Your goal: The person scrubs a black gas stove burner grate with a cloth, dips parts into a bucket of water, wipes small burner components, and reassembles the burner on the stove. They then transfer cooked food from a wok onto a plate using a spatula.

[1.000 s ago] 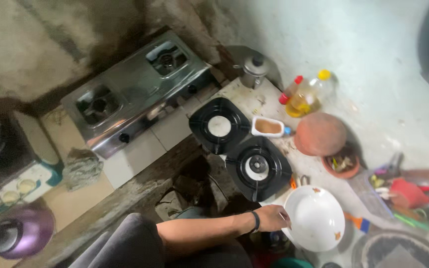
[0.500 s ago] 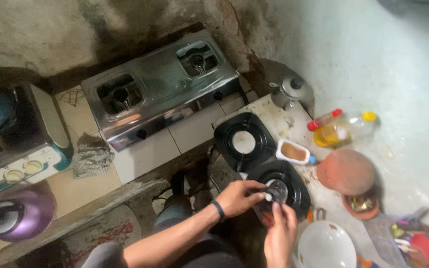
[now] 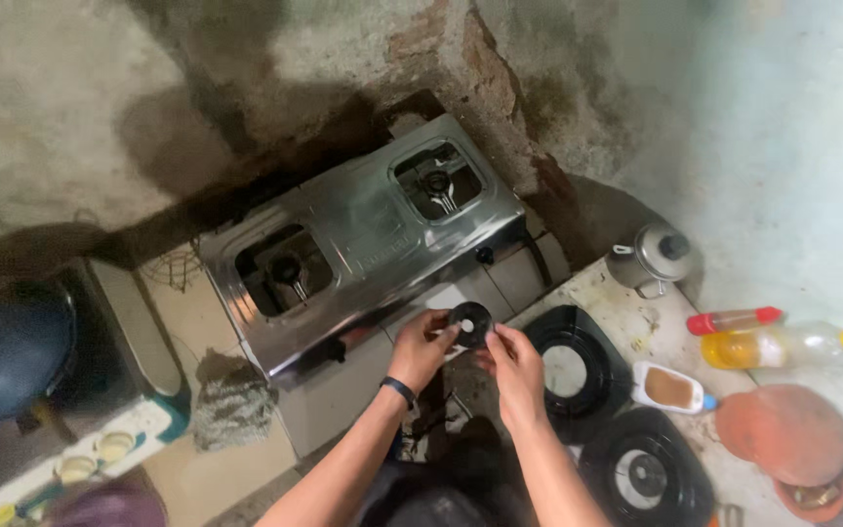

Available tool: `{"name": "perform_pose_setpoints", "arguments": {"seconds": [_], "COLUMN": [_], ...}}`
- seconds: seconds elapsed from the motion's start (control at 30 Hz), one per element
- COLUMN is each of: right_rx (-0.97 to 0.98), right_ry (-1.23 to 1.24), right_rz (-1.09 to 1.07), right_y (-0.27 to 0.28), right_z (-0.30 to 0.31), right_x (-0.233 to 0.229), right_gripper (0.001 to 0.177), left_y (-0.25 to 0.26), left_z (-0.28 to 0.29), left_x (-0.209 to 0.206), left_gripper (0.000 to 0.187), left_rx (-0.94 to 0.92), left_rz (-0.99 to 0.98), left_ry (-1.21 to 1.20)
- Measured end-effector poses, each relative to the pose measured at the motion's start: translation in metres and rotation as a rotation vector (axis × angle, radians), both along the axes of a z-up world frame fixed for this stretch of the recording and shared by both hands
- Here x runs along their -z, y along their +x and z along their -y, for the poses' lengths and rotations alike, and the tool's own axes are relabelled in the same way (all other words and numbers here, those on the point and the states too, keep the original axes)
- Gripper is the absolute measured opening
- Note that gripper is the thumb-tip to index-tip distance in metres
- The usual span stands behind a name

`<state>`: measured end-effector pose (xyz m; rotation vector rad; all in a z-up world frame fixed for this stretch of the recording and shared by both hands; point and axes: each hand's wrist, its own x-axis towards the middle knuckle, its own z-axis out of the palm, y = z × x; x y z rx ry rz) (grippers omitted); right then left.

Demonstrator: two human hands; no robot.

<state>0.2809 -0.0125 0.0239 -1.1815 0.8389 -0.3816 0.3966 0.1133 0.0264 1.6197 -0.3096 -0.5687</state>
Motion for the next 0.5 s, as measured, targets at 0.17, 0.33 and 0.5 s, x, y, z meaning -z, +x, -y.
{"name": "perform_pose_setpoints", "arguments": {"seconds": [0.17, 0.33, 0.5], "right_rx": [-0.032, -0.091, -0.133], "right_ry": [-0.063, -0.151, -0.133], "right_rz": [-0.094, -0.106, -0.146], "right_y": [0.098, 0.191, 0.302], "right_z": [0.023, 0.084, 0.156], "right_x": [0.0, 0.043, 0.129], "right_gripper": [0.031, 0.028, 0.023], "left_y": [0.085, 0.171, 0.269], "left_z": [0.024, 0.08, 0.143], "left_x": [0.011, 0.036, 0.107], "left_gripper": [0.036, 0.027, 0.032], "left_rx": [-0.023, -0.149, -0.197], "left_rz": [-0.065, -0.141, -0.29], "left_ry": [0.18, 0.075, 0.08]}}
